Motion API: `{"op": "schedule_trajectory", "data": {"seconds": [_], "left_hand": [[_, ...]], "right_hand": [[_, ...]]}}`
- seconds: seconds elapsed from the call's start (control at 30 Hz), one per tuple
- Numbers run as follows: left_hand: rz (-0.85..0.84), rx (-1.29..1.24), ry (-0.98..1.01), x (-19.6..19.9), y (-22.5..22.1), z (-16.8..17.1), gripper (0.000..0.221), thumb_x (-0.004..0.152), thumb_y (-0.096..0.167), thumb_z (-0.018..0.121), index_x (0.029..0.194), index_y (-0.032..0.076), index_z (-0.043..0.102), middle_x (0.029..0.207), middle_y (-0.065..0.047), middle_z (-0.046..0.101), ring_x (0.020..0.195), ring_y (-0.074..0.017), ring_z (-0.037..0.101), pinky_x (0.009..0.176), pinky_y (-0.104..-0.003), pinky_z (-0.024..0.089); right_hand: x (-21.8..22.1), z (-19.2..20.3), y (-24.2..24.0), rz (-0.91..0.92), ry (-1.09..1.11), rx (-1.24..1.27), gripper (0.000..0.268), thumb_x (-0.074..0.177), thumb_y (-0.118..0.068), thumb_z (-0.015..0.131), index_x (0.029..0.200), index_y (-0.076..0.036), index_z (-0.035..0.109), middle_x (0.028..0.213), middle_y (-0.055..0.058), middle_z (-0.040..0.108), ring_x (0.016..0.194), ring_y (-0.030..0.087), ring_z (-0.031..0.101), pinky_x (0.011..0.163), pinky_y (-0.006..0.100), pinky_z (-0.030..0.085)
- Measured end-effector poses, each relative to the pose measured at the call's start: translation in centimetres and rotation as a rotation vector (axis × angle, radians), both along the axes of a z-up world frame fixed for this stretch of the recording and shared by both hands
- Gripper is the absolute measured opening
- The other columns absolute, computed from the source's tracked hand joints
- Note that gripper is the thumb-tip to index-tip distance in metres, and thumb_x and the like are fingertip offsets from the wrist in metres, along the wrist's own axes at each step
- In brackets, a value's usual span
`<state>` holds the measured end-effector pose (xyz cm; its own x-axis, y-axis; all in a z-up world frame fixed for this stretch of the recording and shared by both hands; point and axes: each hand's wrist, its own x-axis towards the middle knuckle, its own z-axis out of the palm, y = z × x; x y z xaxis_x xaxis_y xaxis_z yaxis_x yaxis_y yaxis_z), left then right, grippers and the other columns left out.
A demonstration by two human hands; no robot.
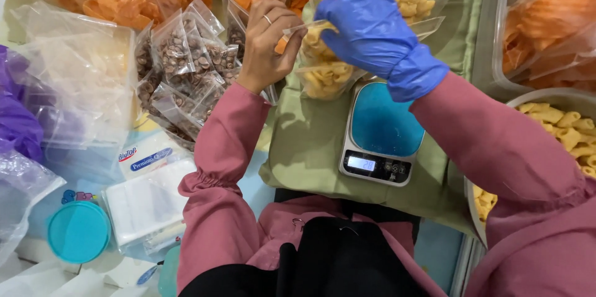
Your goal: The person packs yellow, tube-shaped snacks from a large metal bowl into small clear plastic bags. They place the bags on a digital scale to weigh the contents, adding or removing snacks to reach a target weight before setting the filled bags aside.
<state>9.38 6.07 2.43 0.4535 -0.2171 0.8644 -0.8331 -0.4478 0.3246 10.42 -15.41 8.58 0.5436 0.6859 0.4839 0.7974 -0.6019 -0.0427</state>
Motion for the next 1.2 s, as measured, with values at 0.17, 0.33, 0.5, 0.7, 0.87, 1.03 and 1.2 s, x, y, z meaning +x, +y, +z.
{"op": "schedule_trajectory", "data": {"seconds": [0.17,0.33,0.5,0.7,0.87,1.03,1.2], "left_hand": [[-0.015,0.005,0.032,0.4,0.4,-0.4,0.012,0.083,-0.006,0.078,0.092,-0.001,0.071,0.097,-0.010,0.070,0.100,-0.0295,0.056,0.098,-0.042,0.044],[-0.035,0.008,0.050,0.1,0.3,0.1,0.013,0.083,-0.006,0.076,0.093,-0.001,0.069,0.098,-0.011,0.068,0.098,-0.0299,0.055,0.097,-0.042,0.043],[-0.136,0.013,0.090,1.2,-0.2,-0.3,0.012,0.084,-0.005,0.076,0.095,-0.002,0.073,0.097,-0.012,0.068,0.093,-0.0266,0.056,0.089,-0.038,0.050],[-0.159,-0.122,0.096,2.5,-0.3,-2.2,0.015,0.078,-0.008,0.077,0.091,0.000,0.076,0.093,-0.011,0.072,0.093,-0.0259,0.059,0.087,-0.037,0.053],[-0.135,-0.163,0.097,1.7,-0.7,-1.0,0.010,0.080,-0.008,0.077,0.087,-0.003,0.073,0.091,-0.012,0.069,0.091,-0.0266,0.059,0.085,-0.037,0.053],[-0.140,-0.173,0.104,1.7,-0.9,-0.8,0.008,0.080,-0.007,0.077,0.086,-0.004,0.072,0.089,-0.012,0.069,0.089,-0.0262,0.059,0.081,-0.036,0.053],[-0.132,-0.169,0.093,1.4,-1.2,-0.6,0.006,0.083,-0.006,0.075,0.087,-0.004,0.071,0.090,-0.012,0.068,0.091,-0.0271,0.058,0.084,-0.037,0.052]], "right_hand": [[-0.3,0.3,0.3,-0.072,-0.189,-0.023,0.013,0.095,-0.008,0.076,0.108,-0.006,0.078,0.146,0.012,0.059,0.130,0.034,0.053,0.111,0.057,0.016],[0.0,-0.4,0.8,-0.076,-0.264,-0.046,0.031,0.105,0.006,0.064,0.136,0.005,0.067,0.139,0.010,0.061,0.121,0.032,0.061,0.117,0.054,0.016],[-0.3,0.9,1.1,-0.104,-0.359,-0.162,0.004,0.088,-0.009,0.073,0.089,-0.009,0.070,0.129,0.009,0.056,0.112,0.031,0.052,0.101,0.053,0.028],[0.2,0.3,-1.5,-0.076,-0.205,-0.058,0.007,0.087,-0.009,0.079,0.090,-0.007,0.073,0.148,0.011,0.062,0.133,0.035,0.052,0.112,0.060,0.014],[-0.2,0.8,-2.5,-0.050,-0.220,-0.068,0.013,0.094,-0.008,0.083,0.093,-0.006,0.071,0.159,0.013,0.058,0.139,0.039,0.050,0.114,0.059,0.020],[-0.4,0.7,-1.4,-0.044,-0.164,0.058,0.030,0.100,0.010,0.071,0.129,0.004,0.075,0.157,0.011,0.054,0.134,0.040,0.055,0.118,0.058,0.013],[0.0,0.2,-1.3,-0.054,-0.309,-0.031,0.011,0.094,0.002,0.072,0.090,-0.005,0.065,0.132,0.009,0.063,0.114,0.032,0.058,0.111,0.050,0.025]]}}
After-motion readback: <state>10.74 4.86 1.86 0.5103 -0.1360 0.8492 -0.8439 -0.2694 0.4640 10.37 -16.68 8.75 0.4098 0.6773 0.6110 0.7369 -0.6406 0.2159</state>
